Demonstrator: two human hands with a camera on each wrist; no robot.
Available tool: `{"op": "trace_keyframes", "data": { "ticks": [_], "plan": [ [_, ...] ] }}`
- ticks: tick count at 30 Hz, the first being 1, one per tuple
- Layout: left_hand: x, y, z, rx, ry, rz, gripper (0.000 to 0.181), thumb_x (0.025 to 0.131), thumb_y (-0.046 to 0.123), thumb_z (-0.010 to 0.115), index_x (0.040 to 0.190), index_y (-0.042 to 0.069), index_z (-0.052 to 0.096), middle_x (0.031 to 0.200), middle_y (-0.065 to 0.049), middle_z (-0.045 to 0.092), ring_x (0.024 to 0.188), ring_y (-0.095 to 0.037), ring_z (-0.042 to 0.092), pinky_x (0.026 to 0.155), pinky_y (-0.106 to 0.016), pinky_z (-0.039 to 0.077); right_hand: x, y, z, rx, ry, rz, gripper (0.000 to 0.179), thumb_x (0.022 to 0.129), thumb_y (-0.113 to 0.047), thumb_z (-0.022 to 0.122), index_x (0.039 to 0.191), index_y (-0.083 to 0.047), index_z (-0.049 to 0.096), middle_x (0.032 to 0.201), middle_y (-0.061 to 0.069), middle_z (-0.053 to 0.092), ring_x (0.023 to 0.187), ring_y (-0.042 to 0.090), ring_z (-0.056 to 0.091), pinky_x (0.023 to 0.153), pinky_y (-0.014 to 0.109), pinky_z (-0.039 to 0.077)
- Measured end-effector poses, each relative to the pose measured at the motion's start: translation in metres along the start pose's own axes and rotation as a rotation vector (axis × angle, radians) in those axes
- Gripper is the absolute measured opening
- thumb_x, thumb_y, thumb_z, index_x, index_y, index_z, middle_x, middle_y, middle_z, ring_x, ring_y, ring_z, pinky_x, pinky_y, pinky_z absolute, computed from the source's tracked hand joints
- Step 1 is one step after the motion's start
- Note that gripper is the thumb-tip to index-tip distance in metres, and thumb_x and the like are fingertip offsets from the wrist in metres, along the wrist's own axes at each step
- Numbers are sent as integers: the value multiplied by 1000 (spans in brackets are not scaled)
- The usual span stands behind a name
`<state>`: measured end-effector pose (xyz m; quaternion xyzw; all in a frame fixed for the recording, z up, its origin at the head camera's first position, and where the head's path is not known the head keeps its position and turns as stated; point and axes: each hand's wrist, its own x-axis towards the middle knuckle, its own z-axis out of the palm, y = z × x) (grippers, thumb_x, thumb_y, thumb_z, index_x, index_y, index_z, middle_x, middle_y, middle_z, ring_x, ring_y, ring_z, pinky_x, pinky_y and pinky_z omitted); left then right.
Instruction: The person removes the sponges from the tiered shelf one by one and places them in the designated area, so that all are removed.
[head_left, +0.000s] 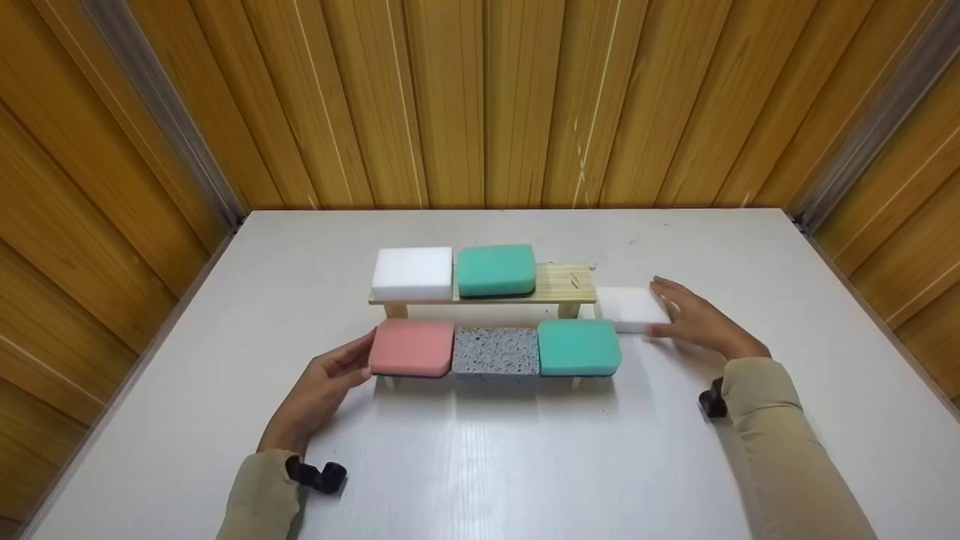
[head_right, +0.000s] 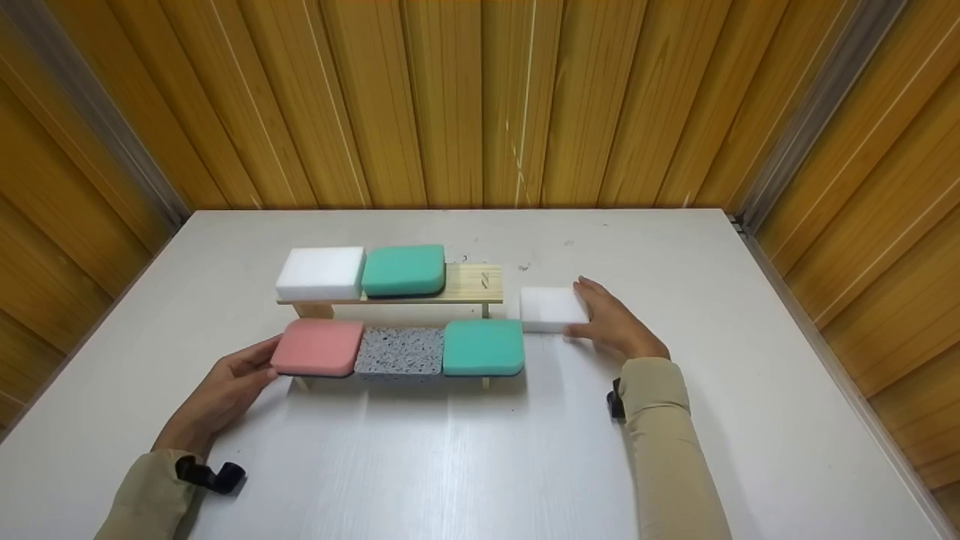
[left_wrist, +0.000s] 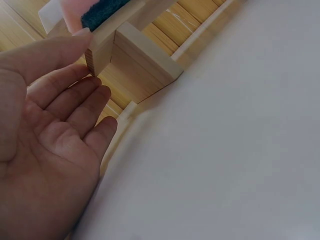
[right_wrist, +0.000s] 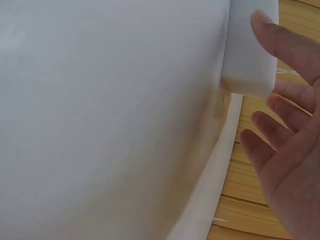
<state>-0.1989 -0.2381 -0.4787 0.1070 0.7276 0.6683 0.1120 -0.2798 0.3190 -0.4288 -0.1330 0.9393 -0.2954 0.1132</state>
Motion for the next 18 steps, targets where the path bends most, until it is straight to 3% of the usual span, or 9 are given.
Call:
{"op": "trace_keyframes", "data": {
  "ticks": [6,18],
  "plan": [
    [0,1,1,-67,-15,10,67,89,20,69,148,14,38,153,2,38,139,-8,37,108,-17,36,-2,-3,-4,-38,27,-26,92,86,-35,72,150,7,20,156,29,14,143,50,9,114,64,10],
    [-1,1,1,-61,-23,24,65,90,19,68,148,14,39,153,1,39,138,-6,39,108,-17,37,-6,-8,-13,15,27,39,91,87,-39,69,153,-3,18,158,25,15,145,47,10,115,62,12]
  ]
}}
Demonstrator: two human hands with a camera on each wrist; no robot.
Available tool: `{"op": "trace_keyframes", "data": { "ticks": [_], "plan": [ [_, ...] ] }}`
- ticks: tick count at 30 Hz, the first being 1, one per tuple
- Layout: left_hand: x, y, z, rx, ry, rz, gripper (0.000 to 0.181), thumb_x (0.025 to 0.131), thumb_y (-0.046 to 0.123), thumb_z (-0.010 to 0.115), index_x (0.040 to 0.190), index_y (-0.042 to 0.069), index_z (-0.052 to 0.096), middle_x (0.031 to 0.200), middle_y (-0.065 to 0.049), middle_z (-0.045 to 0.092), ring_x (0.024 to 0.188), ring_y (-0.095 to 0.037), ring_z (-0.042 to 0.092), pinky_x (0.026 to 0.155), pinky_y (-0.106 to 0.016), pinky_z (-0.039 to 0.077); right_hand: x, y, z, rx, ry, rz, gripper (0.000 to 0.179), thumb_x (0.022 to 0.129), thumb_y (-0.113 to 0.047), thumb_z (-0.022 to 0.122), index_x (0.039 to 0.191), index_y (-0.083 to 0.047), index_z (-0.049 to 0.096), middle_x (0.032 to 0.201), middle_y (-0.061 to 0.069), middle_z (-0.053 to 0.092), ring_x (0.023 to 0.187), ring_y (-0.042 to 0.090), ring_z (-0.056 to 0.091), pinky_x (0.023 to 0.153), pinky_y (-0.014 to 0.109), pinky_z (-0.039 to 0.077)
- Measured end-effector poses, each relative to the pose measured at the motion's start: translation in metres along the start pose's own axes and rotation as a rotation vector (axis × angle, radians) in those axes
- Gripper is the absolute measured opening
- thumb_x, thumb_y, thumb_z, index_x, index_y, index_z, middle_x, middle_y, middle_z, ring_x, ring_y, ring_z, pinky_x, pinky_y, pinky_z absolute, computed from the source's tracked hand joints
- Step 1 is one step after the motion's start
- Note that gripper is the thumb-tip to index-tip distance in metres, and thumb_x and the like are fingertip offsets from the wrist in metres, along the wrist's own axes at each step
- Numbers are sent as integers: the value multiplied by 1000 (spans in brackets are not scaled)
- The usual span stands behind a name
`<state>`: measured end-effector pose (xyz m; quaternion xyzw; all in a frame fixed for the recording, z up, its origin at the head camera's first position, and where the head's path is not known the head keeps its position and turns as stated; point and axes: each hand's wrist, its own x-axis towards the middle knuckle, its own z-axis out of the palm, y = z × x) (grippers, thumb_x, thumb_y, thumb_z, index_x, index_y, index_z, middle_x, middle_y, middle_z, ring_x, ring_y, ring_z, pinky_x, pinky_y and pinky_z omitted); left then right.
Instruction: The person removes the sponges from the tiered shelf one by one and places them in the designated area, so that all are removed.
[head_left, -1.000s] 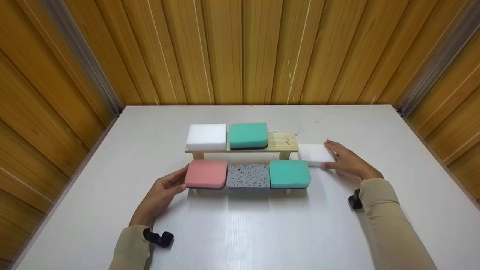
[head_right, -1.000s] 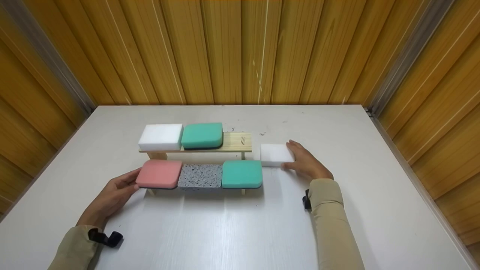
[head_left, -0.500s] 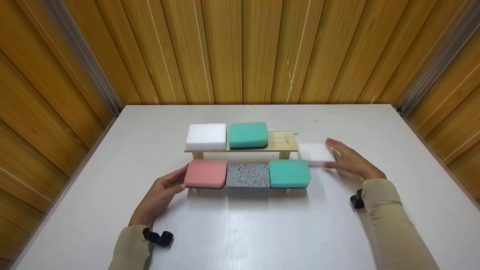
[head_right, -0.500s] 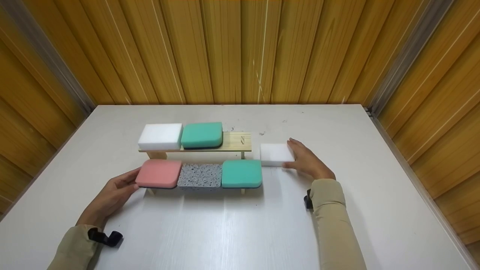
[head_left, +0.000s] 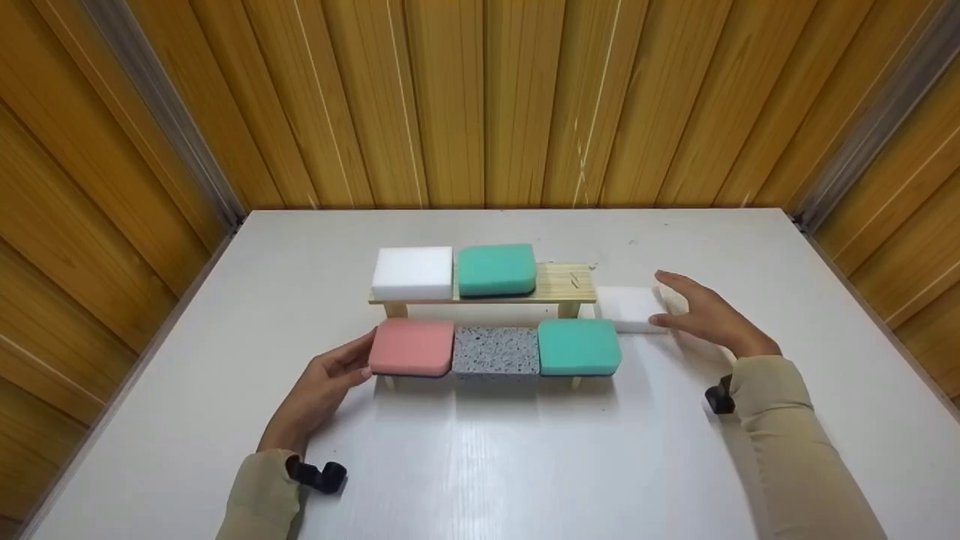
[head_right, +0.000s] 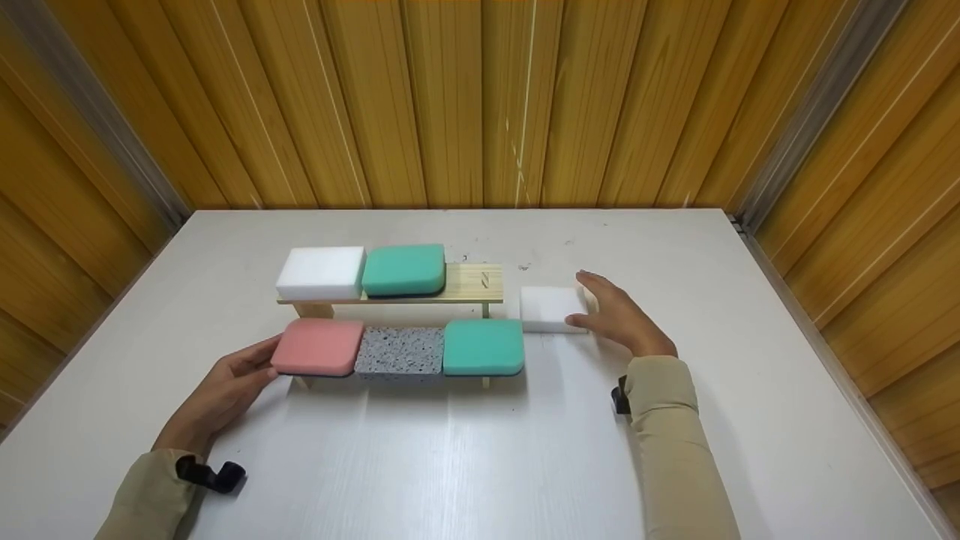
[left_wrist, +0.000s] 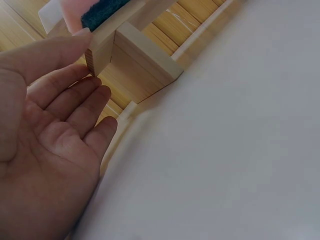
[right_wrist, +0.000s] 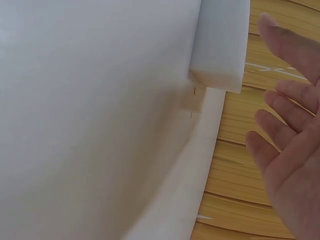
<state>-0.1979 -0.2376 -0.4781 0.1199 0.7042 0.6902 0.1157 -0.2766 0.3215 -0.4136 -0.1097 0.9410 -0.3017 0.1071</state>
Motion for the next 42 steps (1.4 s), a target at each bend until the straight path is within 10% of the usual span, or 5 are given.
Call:
{"op": "trace_keyframes", "data": {
  "ticks": [42],
  "plan": [
    [0,1,-1,28,8,-16,65,89,23,68,147,17,40,152,3,40,139,-9,38,107,-17,38,-1,-74,-23,-42,104,-197,77,89,-48,63,149,-8,35,153,17,33,143,40,25,112,62,24]
  ]
}}
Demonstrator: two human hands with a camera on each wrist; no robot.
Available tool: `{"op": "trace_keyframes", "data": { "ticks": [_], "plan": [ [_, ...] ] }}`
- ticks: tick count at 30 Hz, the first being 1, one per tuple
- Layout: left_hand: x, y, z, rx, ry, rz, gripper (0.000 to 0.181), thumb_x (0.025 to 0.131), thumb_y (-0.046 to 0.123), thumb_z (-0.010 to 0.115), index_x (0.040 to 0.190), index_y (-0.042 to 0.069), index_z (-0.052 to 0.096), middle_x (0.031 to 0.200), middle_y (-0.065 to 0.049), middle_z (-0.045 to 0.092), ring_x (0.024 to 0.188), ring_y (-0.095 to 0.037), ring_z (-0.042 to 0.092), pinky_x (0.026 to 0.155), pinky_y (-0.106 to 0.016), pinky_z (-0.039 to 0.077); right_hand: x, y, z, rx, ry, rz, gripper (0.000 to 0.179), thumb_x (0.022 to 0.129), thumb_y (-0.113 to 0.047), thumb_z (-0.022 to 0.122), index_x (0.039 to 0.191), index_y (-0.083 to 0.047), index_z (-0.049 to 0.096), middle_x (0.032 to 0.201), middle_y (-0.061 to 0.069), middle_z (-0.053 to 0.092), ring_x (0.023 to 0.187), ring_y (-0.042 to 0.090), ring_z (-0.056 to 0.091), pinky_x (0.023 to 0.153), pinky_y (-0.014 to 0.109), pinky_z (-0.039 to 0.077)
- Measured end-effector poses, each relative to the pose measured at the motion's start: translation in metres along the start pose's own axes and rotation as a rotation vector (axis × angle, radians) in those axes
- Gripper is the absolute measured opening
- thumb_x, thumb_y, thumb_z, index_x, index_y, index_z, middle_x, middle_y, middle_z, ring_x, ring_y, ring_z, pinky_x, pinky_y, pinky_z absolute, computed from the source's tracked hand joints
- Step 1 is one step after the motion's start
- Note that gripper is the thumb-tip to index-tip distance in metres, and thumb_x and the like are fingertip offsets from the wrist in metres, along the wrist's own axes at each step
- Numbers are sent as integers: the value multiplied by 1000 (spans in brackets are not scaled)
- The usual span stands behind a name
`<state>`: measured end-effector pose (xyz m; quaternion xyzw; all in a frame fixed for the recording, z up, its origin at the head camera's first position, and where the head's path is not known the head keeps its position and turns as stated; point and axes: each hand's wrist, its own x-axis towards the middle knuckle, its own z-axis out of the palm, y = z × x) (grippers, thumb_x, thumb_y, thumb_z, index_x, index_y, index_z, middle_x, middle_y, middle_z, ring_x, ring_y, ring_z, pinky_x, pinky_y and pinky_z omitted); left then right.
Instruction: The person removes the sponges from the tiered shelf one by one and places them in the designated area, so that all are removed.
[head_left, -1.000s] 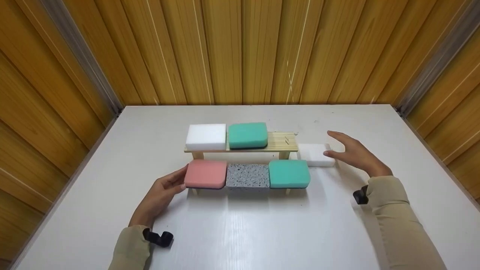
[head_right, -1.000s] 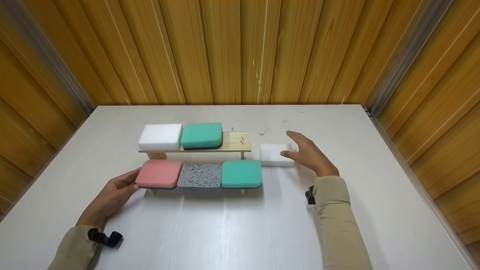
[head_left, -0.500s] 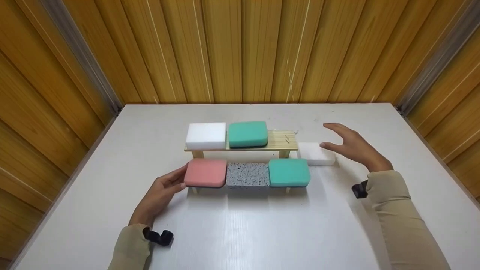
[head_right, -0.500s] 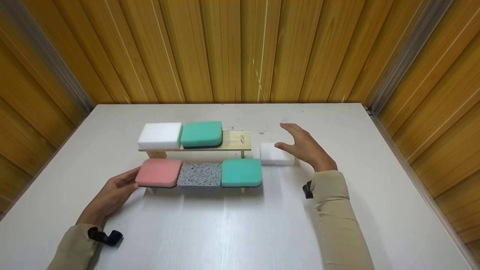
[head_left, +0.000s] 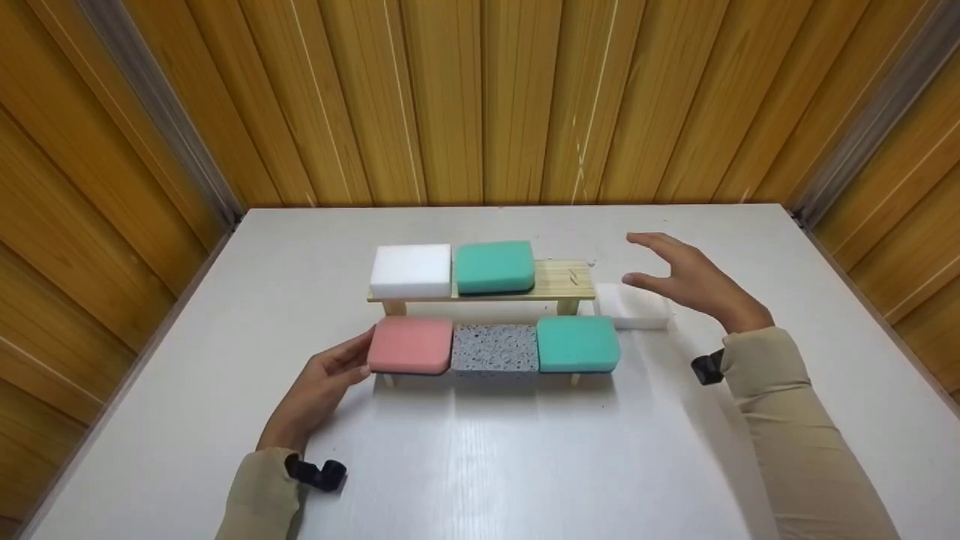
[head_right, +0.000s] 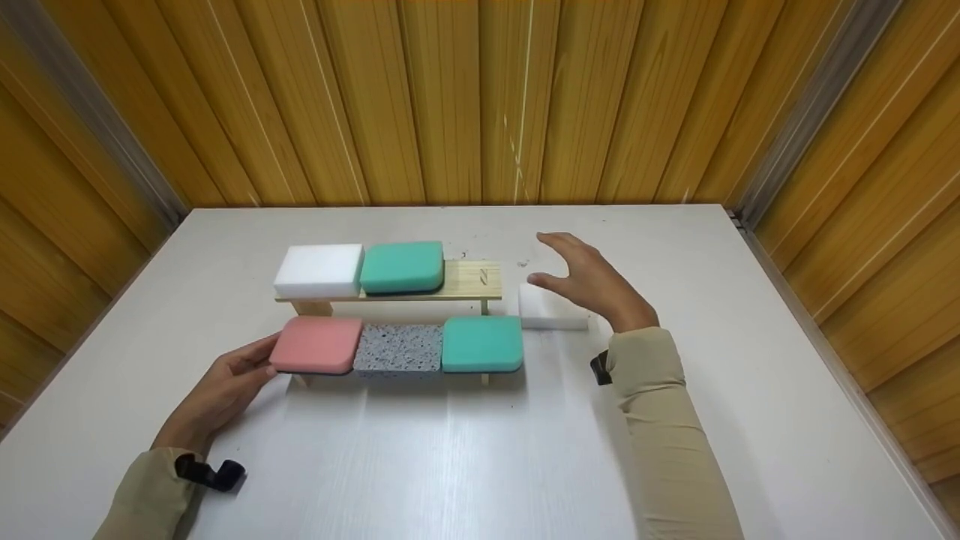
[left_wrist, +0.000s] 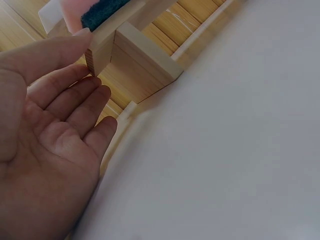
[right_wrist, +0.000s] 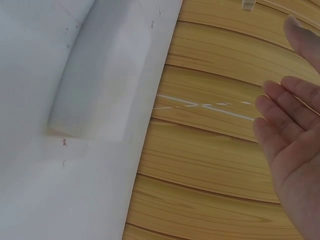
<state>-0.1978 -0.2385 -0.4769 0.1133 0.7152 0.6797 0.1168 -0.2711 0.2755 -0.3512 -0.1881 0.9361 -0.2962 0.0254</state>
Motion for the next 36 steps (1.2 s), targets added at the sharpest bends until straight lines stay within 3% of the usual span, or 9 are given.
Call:
{"op": "trace_keyframes", "data": {
  "ticks": [6,29,36],
  "plan": [
    [0,1,2,-55,5,-4,67,88,18,70,147,12,39,153,-1,39,137,-6,40,108,-17,37,5,-13,0,7,6,-32,74,89,-44,65,148,-9,37,153,15,35,143,37,27,113,59,25],
    [0,0,0,32,15,-5,67,88,25,70,147,17,40,153,3,39,137,-6,40,106,-16,38,32,-60,6,-25,-87,-115,76,88,-47,65,148,-11,36,153,12,36,144,32,28,116,54,26],
    [1,-1,0,-33,-8,9,66,90,18,68,148,12,37,154,-1,37,138,-8,39,107,-18,38,39,-70,11,7,-98,-162,74,89,-40,67,148,-8,37,153,12,36,143,31,30,115,52,28]
  ]
}}
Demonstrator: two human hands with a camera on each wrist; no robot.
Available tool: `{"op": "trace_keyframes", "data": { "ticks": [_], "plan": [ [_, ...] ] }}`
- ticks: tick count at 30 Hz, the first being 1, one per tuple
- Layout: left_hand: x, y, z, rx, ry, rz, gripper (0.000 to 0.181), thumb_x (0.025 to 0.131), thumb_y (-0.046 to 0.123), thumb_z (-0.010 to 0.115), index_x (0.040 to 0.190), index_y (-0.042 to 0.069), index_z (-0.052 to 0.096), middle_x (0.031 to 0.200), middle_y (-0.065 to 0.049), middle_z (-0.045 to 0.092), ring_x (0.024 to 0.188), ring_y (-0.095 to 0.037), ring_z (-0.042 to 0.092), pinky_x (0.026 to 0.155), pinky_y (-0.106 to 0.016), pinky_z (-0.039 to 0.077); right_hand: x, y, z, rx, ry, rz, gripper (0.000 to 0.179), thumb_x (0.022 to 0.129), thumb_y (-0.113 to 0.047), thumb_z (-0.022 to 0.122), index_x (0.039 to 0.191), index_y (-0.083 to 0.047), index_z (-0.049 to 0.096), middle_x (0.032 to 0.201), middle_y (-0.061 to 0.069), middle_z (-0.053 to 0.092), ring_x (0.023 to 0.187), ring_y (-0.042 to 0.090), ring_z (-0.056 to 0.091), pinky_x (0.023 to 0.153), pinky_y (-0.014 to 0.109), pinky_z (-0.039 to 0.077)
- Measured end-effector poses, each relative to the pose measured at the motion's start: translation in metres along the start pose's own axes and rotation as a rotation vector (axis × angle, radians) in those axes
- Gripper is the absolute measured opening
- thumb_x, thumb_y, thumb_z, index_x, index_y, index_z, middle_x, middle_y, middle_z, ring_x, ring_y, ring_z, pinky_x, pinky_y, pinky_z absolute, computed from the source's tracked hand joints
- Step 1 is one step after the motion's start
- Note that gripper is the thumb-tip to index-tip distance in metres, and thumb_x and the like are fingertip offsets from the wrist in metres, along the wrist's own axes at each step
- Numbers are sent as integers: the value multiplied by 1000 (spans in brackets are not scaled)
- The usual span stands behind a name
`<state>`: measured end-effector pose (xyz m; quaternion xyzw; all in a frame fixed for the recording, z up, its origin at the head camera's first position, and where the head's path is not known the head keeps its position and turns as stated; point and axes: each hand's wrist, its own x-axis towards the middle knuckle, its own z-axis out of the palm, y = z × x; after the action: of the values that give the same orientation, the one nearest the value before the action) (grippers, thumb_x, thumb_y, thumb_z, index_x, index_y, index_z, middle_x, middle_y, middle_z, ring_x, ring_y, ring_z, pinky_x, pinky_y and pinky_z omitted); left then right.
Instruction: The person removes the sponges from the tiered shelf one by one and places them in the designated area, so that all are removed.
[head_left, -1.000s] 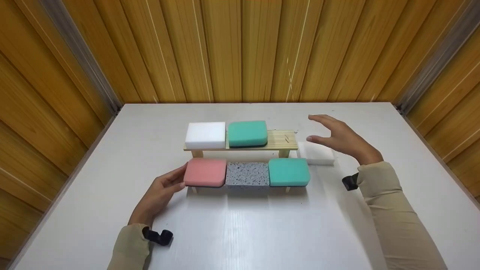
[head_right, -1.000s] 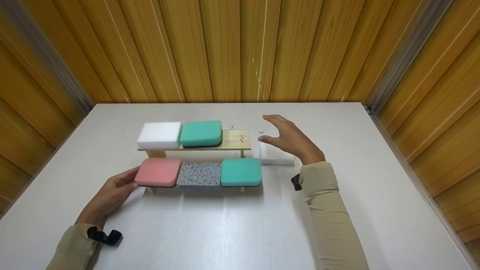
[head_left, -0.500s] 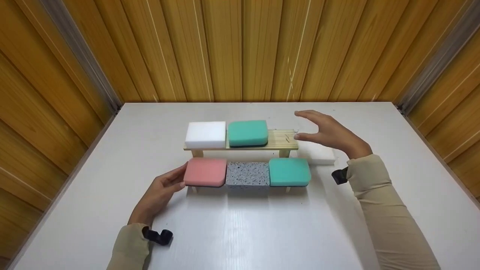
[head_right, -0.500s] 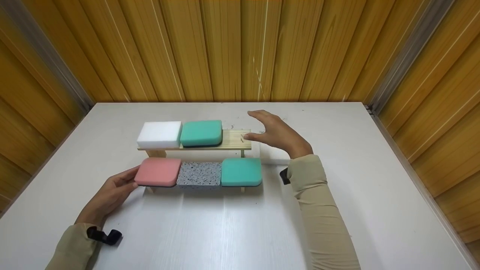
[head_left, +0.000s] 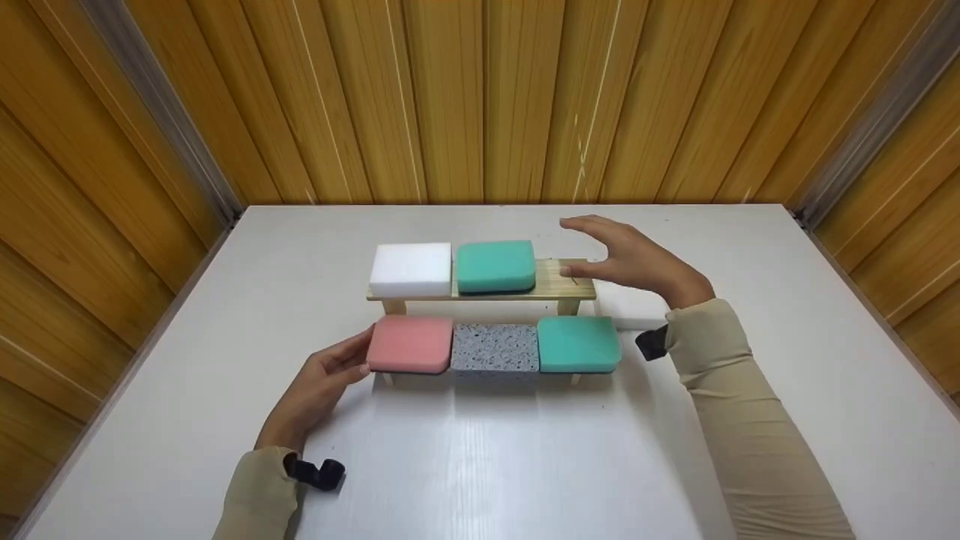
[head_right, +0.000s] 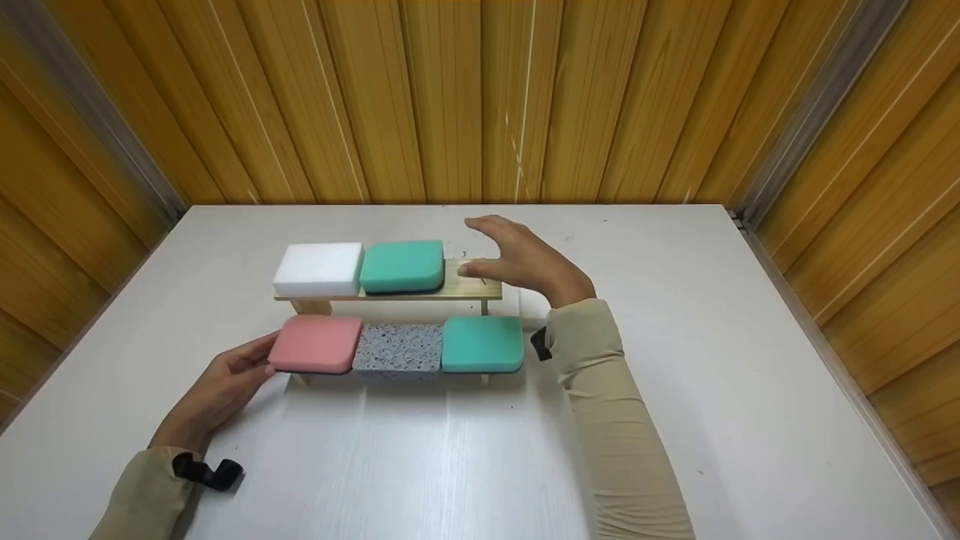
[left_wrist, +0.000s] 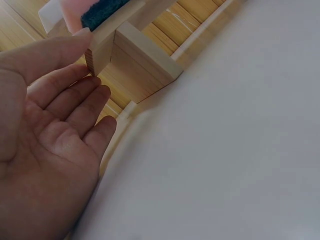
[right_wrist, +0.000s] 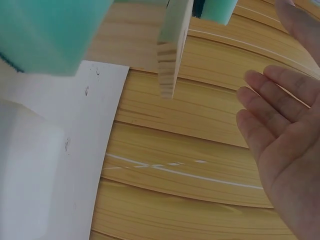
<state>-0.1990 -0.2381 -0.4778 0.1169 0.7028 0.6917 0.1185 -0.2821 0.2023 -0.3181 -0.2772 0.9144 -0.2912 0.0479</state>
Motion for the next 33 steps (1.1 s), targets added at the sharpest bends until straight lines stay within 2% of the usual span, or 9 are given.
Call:
{"op": "trace_keyframes", "data": {
  "ticks": [9,17,24,33],
  "plan": [
    [0,0,0,-5,-5,2,66,90,19,68,148,12,38,153,-1,38,138,-8,39,107,-18,38,12,-14,9,35,-14,22,74,88,-42,68,149,-15,36,154,7,34,144,28,28,115,51,28],
    [0,-1,0,2,6,5,66,90,19,68,148,11,38,153,-2,39,137,-6,41,107,-18,37,23,-22,19,69,-43,13,76,87,-42,69,150,-16,35,156,6,32,145,26,27,117,49,26],
    [0,0,0,17,1,8,65,90,20,68,148,13,38,153,0,39,139,-10,38,108,-18,37,32,-30,23,63,-68,8,78,87,-41,69,151,-16,32,157,6,30,146,26,24,118,49,24],
    [1,0,0,-27,-1,8,67,90,15,68,148,7,36,154,-2,37,137,-6,40,109,-18,36,36,-39,32,64,-74,-16,78,88,-43,68,151,-17,31,157,5,28,146,24,25,118,46,25]
  ]
}}
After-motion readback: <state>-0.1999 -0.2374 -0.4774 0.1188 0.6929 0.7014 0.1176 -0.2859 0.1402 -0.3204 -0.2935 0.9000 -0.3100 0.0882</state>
